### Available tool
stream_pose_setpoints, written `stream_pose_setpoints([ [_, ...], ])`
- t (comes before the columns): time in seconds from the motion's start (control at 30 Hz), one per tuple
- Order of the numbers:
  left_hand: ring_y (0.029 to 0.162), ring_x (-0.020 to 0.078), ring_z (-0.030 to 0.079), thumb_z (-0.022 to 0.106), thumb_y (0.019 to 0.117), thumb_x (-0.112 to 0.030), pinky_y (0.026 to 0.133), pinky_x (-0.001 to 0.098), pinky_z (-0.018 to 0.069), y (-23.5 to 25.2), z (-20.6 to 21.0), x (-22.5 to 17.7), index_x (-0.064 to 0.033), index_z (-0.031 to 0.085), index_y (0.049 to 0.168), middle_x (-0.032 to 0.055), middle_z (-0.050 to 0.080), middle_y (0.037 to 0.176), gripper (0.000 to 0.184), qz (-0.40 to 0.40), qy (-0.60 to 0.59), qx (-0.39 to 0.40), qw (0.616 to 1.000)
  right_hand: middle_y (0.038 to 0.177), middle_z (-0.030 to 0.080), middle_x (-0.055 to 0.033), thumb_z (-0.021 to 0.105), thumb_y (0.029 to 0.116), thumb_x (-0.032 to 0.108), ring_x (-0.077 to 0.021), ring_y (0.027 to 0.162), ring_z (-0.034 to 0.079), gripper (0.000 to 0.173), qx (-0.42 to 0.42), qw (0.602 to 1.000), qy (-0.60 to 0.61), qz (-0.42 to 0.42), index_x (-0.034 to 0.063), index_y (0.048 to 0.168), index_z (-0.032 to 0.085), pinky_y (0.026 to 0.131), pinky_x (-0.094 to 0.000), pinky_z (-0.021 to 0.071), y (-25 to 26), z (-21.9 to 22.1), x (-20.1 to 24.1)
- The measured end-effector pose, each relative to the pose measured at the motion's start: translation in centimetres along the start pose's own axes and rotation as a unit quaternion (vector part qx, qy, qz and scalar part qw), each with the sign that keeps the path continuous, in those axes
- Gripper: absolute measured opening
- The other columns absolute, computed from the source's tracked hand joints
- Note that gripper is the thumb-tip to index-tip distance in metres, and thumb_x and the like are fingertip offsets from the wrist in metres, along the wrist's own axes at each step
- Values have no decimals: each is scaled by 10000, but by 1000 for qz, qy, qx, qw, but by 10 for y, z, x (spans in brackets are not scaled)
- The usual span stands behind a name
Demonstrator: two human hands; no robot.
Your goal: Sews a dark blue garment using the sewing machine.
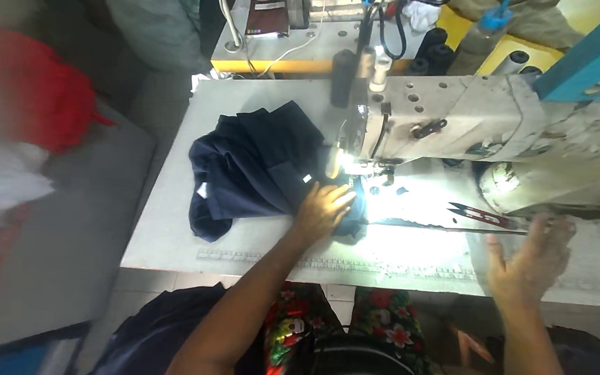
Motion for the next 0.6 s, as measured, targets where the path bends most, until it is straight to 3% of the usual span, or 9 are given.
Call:
stream_pose_setpoints([
  [0.27,1265,315,637,568,1024,-219,1089,607,430,1,0,1,-140,718,1301,96,681,1351,324,0,6,-5,1000,1564,277,-430,460,1044,440,-615,1461,260,719,-16,1000,20,-11,-76,1537,376,1185,-691,212,-8,2,2],
  [0.6,1245,341,646,592,1010,-199,1057,632,446,5,1,2,-113,729,1273,115,685,1338,309,4,1,-19,1000,1552,328,-411,469,1053,410,-621,1441,297,658,-22,999,16,-25,-58,1514,434,1163,-711,235,-10,4,2],
])
Point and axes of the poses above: each hand's wrist, its own y-axis towards the middle knuckle, its own z-axis out of the palm, x = y × z, the point moved 7 cm from there along y, towards the middle knuckle
